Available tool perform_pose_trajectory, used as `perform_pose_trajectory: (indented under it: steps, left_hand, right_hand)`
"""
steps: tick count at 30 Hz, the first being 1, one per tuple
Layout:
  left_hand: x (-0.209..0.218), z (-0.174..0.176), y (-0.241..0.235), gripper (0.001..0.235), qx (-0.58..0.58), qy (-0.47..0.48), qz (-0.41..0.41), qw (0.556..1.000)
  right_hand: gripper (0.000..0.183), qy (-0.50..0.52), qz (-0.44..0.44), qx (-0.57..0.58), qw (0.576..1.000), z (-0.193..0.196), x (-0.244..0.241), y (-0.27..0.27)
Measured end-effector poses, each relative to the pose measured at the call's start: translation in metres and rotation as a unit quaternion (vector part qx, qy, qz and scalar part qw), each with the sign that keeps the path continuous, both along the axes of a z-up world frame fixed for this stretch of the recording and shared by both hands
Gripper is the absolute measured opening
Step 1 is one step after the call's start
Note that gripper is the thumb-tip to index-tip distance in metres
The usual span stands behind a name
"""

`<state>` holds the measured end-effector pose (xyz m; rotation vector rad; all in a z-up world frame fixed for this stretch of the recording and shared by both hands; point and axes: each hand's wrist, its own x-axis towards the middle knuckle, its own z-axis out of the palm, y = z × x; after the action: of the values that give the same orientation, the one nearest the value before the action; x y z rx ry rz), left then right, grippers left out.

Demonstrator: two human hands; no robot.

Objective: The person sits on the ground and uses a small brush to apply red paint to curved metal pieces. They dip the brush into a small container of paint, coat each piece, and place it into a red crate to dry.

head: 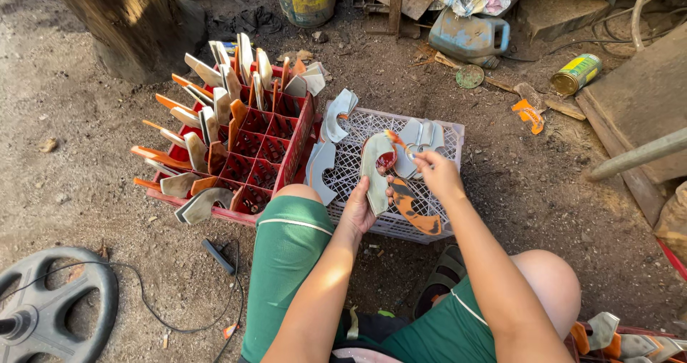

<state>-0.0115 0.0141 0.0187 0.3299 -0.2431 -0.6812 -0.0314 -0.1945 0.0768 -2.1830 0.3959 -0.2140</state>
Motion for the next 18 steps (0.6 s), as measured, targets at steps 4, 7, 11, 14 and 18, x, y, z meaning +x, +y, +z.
perform_pose_trajectory:
  steps: [4, 7, 11, 14, 18]
  left_hand:
    - [0.004, 0.005, 0.001, 0.058, 0.018, 0.001, 0.018, 1.000]
    - [0.005, 0.006, 0.000, 0.056, -0.017, 0.017, 0.019, 1.000]
    - [0.003, 0.007, 0.004, 0.057, -0.003, 0.013, 0.030, 0.999]
    - [0.004, 0.010, 0.004, 0.058, -0.007, 0.010, 0.024, 1.000]
    - [0.000, 0.009, 0.003, 0.063, -0.007, 0.015, 0.020, 1.000]
  right_hand:
    - [0.023, -0.062, 0.031, 0.031, 0.997, -0.003, 0.004, -0.007]
    - [0.023, -0.078, 0.095, 0.030, 0.992, -0.006, 0.004, -0.014]
    - [0.025, 0.002, -0.007, 0.082, 0.997, -0.012, 0.007, -0.027]
    - [0.025, -0.032, 0.038, 0.106, 0.993, -0.014, 0.011, -0.038]
    - [0.023, 0.025, -0.003, 0.052, 0.998, -0.017, 0.010, -0.042]
